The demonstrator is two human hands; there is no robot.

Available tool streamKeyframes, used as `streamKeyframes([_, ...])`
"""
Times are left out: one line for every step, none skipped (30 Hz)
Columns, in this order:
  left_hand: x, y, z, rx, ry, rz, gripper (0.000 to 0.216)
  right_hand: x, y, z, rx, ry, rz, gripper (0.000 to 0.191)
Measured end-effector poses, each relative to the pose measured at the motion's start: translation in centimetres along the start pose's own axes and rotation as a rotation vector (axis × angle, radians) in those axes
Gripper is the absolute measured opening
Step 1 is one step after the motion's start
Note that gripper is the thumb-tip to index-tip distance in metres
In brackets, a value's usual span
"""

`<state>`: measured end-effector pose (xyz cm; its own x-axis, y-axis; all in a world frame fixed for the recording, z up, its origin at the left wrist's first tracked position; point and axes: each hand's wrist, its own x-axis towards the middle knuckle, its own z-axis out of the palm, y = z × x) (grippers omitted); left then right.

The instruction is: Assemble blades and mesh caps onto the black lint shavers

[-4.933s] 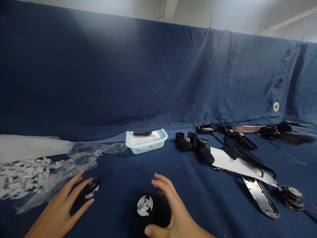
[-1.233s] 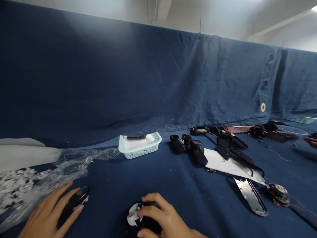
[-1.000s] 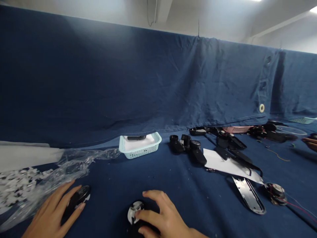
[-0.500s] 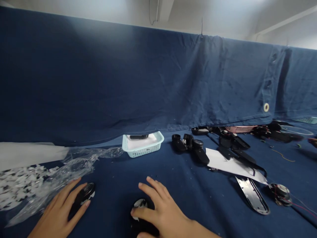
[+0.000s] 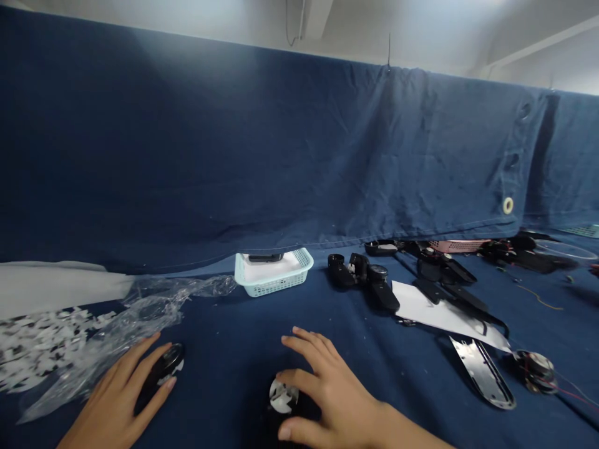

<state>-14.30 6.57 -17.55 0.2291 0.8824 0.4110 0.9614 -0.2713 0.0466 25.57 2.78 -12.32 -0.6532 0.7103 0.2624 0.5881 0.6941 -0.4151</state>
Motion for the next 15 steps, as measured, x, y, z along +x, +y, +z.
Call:
streamKeyframes([0.02,-0.05,0.06,0.000,0.002,0.000,0.053,-0.28,0.08,0.01,0.004,0.004,0.012,0.054])
streamKeyframes([0.05,-0.08,0.11,-0.003,0.004,-0.002,0.053,-0.49,0.12,0.02,0.008,0.004,0.024,0.051])
streamKeyframes([0.08,-0.10,0.13,-0.006,0.005,-0.002,0.053,-0.63,0.11,0.03,0.014,0.000,0.034,0.050])
streamKeyframes([0.11,-0.09,0.12,-0.011,0.005,-0.003,0.053,-0.68,0.06,0.02,0.022,-0.006,0.041,0.049])
streamKeyframes([0.14,-0.06,0.09,-0.016,0.001,-0.006,0.054,-0.68,-0.02,0.02,0.033,-0.011,0.045,0.050])
streamKeyframes([0.17,-0.02,0.03,-0.020,-0.004,-0.011,0.055,-0.63,-0.11,0.01,0.047,-0.013,0.049,0.050])
streamKeyframes([0.19,0.04,-0.03,-0.024,-0.008,-0.017,0.056,-0.56,-0.21,0.01,0.065,-0.014,0.053,0.052])
streamKeyframes([0.21,0.10,-0.10,-0.027,-0.011,-0.022,0.056,-0.50,-0.30,0.02,0.088,-0.014,0.061,0.053])
streamKeyframes([0.22,0.16,-0.17,-0.030,-0.014,-0.027,0.056,-0.45,-0.37,0.03,0.116,-0.015,0.072,0.054])
streamKeyframes([0.21,0.20,-0.22,-0.033,-0.016,-0.031,0.056,-0.44,-0.41,0.06,0.147,-0.021,0.085,0.056])
streamKeyframes([0.21,0.22,-0.26,-0.037,-0.015,-0.031,0.057,-0.46,-0.42,0.10,0.184,-0.030,0.100,0.057])
streamKeyframes([0.19,0.23,-0.29,-0.038,-0.014,-0.030,0.057,-0.50,-0.41,0.14,0.229,-0.038,0.109,0.059])
streamKeyframes([0.18,0.22,-0.30,-0.038,-0.014,-0.027,0.057,-0.55,-0.38,0.18,0.281,-0.046,0.109,0.060])
streamKeyframes([0.16,0.20,-0.31,-0.037,-0.013,-0.025,0.057,-0.60,-0.33,0.22,0.338,-0.050,0.100,0.062])
streamKeyframes([0.14,0.16,-0.30,-0.036,-0.013,-0.023,0.056,-0.63,-0.27,0.25,0.392,-0.049,0.083,0.063])
